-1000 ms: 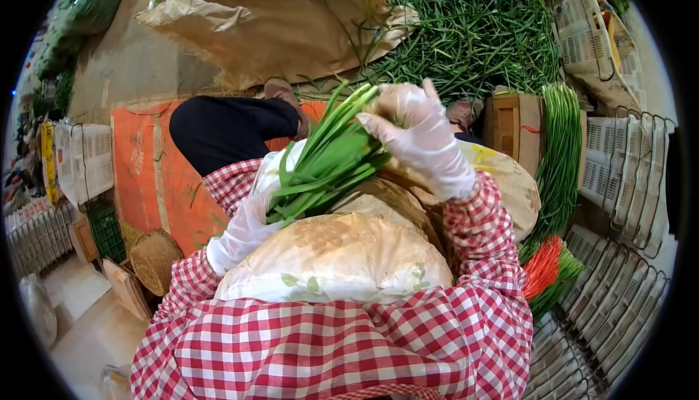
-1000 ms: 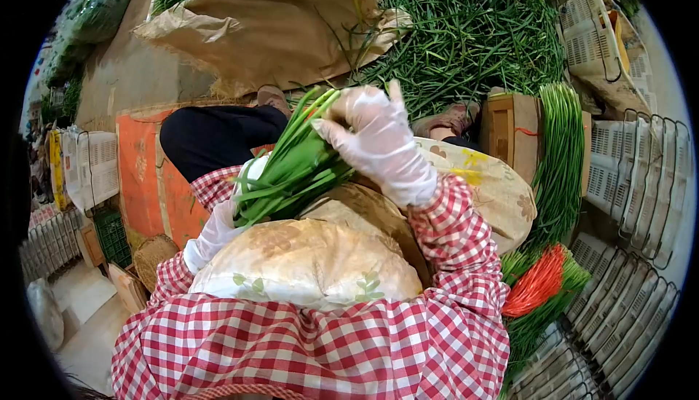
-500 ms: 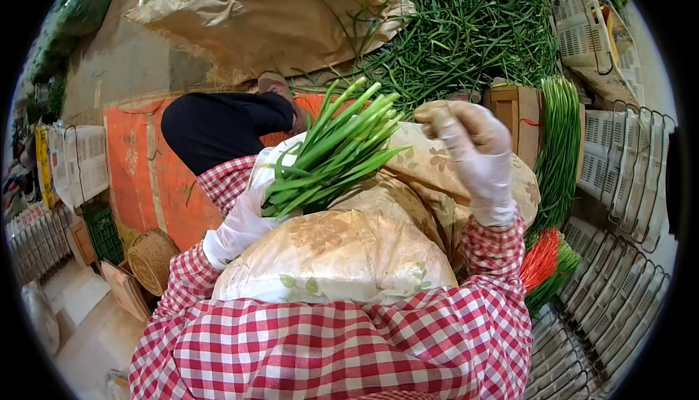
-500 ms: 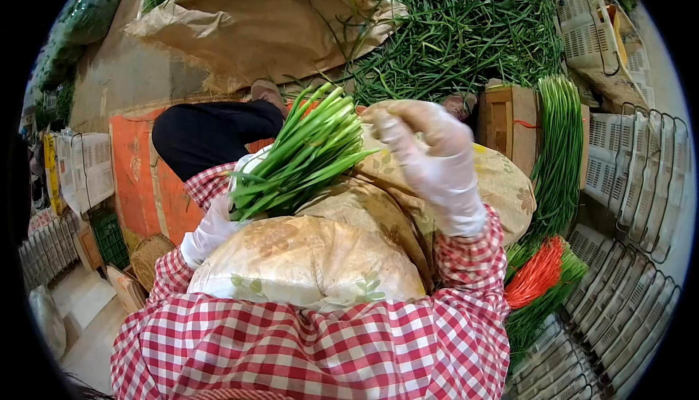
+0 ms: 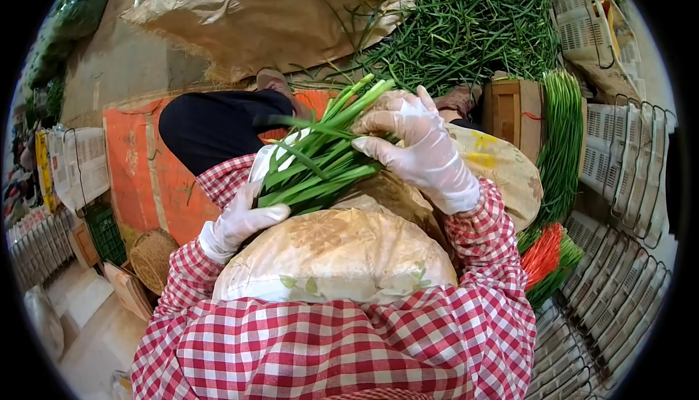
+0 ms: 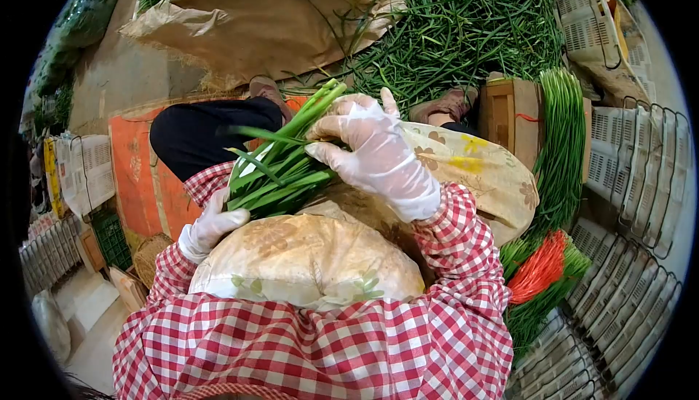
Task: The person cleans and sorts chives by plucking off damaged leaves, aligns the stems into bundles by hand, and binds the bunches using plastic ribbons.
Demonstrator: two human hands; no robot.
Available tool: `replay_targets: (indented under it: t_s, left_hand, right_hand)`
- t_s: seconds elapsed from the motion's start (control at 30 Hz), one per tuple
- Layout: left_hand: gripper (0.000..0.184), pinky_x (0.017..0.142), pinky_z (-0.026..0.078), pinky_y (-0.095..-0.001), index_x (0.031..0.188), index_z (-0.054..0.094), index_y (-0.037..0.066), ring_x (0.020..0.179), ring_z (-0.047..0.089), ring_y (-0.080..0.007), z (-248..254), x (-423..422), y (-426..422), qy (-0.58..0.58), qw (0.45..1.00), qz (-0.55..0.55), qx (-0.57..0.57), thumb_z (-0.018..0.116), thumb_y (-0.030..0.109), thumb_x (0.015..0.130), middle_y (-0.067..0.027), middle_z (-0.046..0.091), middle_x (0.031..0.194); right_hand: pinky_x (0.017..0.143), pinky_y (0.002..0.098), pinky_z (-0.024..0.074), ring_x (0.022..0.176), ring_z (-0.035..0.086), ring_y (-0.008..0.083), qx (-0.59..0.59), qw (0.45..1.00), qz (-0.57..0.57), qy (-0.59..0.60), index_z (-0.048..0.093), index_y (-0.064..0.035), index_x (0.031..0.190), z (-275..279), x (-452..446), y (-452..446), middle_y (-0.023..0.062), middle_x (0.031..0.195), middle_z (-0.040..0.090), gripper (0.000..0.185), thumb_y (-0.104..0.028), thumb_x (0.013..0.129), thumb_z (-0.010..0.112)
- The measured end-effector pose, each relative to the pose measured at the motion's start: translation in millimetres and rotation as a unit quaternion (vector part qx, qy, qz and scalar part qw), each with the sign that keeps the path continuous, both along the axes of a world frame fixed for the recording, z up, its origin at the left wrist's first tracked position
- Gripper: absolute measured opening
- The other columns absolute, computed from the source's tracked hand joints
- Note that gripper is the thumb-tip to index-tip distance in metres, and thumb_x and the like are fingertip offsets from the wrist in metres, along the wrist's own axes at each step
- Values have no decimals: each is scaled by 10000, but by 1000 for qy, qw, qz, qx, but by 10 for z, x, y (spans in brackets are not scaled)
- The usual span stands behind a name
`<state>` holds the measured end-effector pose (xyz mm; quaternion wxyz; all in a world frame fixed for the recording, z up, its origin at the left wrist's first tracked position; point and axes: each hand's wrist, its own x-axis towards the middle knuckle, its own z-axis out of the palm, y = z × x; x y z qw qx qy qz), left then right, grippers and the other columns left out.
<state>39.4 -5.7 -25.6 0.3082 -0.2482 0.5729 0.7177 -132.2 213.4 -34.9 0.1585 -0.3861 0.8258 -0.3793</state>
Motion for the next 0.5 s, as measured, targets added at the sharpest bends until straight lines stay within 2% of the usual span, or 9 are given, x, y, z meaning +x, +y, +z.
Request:
replay_targets:
  t_s: [0.07,0.1,0.17,0.2,0.23,0.27,0.33,0.4,0.5]
  left_hand:
    - [618,931,403,-305,1346,349,2,1078,515,-155,40,-34,67,17,976,141,166,594,243,833,-91,521,1223]
    - [632,935,396,-304,1357,326,2,1082,511,-165,29,-60,128,43,978,152,136,537,321,854,-92,509,1234]
    - [628,940,390,-304,1356,330,3,1089,505,-165,-35,-63,112,36,978,153,139,541,313,852,-93,504,1240]
    - [625,944,384,-303,1355,333,4,1097,499,-165,-85,-53,88,31,978,155,139,544,304,849,-95,499,1245]
    - [646,974,362,-303,1360,328,9,1137,470,-161,-145,-15,-70,-5,990,66,121,593,242,819,-93,478,1270]
    - [646,974,362,-303,1360,328,9,1137,470,-161,-156,-12,-52,-4,990,66,121,593,242,819,-93,478,1270]
    - [719,955,388,-321,1359,326,18,1130,487,-175,-144,-37,32,32,997,43,52,673,213,760,-105,493,1265]
    - [744,947,400,-324,1350,337,14,1124,495,-175,-167,-10,49,60,991,87,76,716,156,726,-99,490,1269]
    - [719,956,401,-330,1325,370,2,1117,506,-179,-153,39,54,25,995,89,38,727,173,725,-101,505,1252]
  right_hand:
    - [994,423,300,915,579,259,-21,999,24,-36,685,-79,903,-25,-39,15,86,879,628,187,-185,750,701]
    - [975,405,336,907,594,236,-46,995,22,-84,684,-69,928,0,-54,36,90,877,645,188,-162,765,693]
    - [867,310,463,895,623,159,-100,964,-20,-246,668,-18,989,-58,-57,65,94,919,680,185,-104,826,651]
    - [867,310,463,895,623,159,-99,964,-20,-247,668,-18,989,-58,-67,46,94,919,680,185,-104,826,651]
    - [795,274,480,841,625,141,-147,918,-76,-360,669,-2,979,-51,-80,10,88,886,683,178,-103,836,641]
    - [723,238,497,787,627,123,-192,855,-131,-465,669,15,970,-48,-90,-28,82,853,685,174,-102,847,631]
    - [705,209,498,745,623,95,-208,845,-165,-463,653,51,979,-101,-72,-103,70,855,683,203,-116,869,616]
    - [730,240,511,796,645,118,-259,856,-181,-409,644,22,994,-103,-74,-133,78,886,683,225,-165,870,622]
    - [732,269,531,794,653,150,-347,790,-249,-439,644,-3,973,-97,-206,-48,96,857,680,223,-195,862,628]
